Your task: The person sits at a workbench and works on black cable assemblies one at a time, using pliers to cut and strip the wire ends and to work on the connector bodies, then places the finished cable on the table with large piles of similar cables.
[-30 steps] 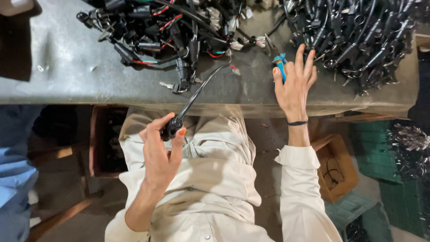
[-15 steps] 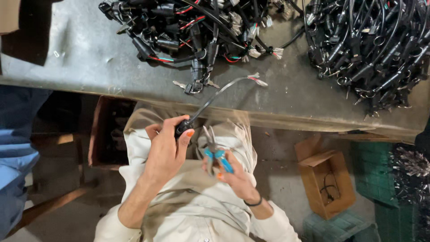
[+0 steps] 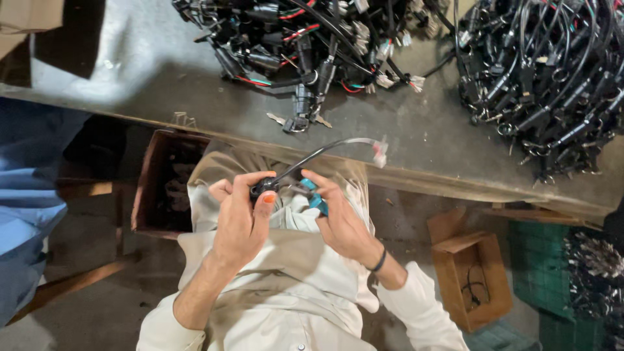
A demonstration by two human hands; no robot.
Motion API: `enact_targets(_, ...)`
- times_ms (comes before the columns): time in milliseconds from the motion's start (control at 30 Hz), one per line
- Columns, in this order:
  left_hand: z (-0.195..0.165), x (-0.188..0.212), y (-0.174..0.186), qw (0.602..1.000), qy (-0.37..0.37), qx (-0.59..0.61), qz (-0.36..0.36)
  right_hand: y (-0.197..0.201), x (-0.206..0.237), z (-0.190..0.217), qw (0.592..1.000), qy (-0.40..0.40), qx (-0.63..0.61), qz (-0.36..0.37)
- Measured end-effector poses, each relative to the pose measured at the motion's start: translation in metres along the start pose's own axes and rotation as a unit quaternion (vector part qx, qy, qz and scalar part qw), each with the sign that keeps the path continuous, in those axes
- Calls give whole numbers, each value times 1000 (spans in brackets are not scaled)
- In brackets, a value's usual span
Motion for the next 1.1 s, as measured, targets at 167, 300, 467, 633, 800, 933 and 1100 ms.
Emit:
enact_targets(167,-11,-6,0,998,-62,-3,-8,8,-10,19,999,31,24,-28)
enact_targets(300,-17,-3,-9,998,-38,28,38,22,-17,11,987,93,83,-99)
enact_targets(467,-19,9,-23,997,-35,27,62,34,-27,-7,985,60,158,-25)
enact_targets(633,-8,5,-32,999,-28,28,33,37,-40,0,982,-18,185,10)
enact_targets(800,-6,-4,-31,997,-60,-30,-48,38,-34,21,992,-67,95,38)
enact_targets(933,-10,-6,-33,985,-73,-143,-56,35,-31,25,989,-54,138,17)
enact_targets(1100,-12,-9,-32,978,-94,-171,-68,23,-21,14,977,-177,107,54)
Point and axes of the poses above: each hand's wrist, its own x-axis away from the middle knuckle, its own y-axis out of the back of the hand, z = x × y, the point moved 4 cm from there along -x, towards the middle knuckle, and after that the axes turned 8 degrees about -z, right-handed, at the moved point
